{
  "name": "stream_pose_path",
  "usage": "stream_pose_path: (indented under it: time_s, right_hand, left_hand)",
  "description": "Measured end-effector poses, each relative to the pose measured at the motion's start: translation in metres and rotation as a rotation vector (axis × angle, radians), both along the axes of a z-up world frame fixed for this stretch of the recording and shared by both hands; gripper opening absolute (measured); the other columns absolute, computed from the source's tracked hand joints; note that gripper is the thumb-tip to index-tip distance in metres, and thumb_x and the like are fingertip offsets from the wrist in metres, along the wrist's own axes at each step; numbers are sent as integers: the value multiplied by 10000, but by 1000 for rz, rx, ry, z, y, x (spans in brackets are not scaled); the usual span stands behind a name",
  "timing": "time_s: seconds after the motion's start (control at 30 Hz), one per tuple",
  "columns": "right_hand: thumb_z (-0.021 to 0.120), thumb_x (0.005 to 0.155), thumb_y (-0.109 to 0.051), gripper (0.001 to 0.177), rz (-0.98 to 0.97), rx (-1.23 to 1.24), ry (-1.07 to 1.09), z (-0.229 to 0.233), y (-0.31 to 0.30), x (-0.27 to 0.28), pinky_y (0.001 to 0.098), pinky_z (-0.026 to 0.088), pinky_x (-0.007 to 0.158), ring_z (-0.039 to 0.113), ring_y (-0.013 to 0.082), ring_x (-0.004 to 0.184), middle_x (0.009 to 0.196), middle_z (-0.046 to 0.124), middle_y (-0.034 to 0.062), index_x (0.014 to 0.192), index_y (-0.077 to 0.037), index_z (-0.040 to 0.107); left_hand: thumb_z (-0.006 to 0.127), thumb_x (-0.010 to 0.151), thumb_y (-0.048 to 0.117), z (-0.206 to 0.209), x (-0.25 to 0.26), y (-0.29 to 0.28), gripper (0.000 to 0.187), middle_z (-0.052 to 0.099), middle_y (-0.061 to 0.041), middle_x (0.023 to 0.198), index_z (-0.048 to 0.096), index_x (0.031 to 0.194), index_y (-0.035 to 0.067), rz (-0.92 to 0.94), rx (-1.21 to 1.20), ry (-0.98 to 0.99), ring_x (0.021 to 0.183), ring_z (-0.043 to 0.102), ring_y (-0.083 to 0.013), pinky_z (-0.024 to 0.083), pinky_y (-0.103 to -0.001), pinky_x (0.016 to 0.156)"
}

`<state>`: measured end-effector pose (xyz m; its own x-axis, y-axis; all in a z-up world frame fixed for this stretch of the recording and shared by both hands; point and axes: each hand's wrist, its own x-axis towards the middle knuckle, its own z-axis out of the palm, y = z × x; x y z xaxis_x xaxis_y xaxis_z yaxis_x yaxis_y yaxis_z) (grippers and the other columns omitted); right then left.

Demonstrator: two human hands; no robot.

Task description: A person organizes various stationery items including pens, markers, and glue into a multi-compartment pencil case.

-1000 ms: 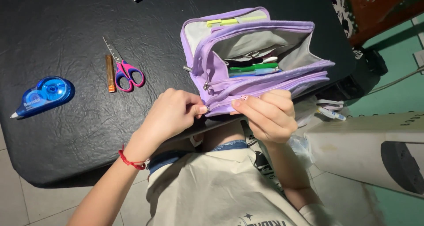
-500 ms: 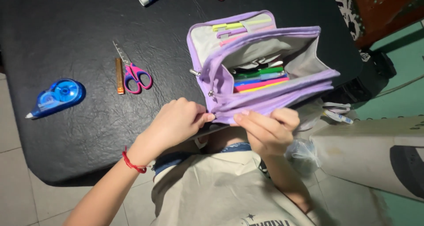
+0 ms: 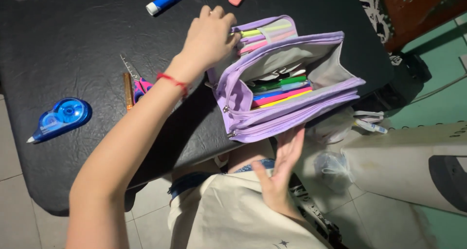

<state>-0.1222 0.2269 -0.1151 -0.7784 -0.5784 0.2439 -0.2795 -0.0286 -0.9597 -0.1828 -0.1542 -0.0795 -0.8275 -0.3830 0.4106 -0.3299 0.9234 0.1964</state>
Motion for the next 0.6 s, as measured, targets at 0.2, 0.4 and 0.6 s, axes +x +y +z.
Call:
stream_pose_path:
  time_s: [0.2, 0.4, 0.6]
  right_hand:
    - [1008, 707, -408, 1654, -11, 105, 207, 20, -33, 19, 624, -77, 1418, -237, 406, 1745, 1824, -303, 219, 1715, -5, -240]
    - [1035, 869, -295, 1480, -190, -81, 504, 29, -62, -30, 633, -35, 1581, -60, 379, 1861, 1931, -134, 168, 1821, -152, -88]
    - [1061, 518, 30, 1276, -236, -37, 462, -41, 7, -149, 581, 319, 1328, 499, 482, 1522, 1531, 540, 413, 1613, 143, 415]
  left_hand:
    - [523, 1172, 675, -16, -36, -7, 709, 782, -245, 1070, 747, 1131, 4, 62, 85, -140, 1130, 626, -488, 478, -622, 910]
    - [490, 1174, 591, -2, 0, 0, 619, 726, -314, 1114, 704, 1085, 17, 111, 416, -248, 1011, 700, -598, 546, -673, 789]
    - [582, 1090, 707, 9, 48, 30, 723, 808, -242, 920, 833, 992, 35, 113, 710, -188, 978, 787, -545, 628, -617, 799]
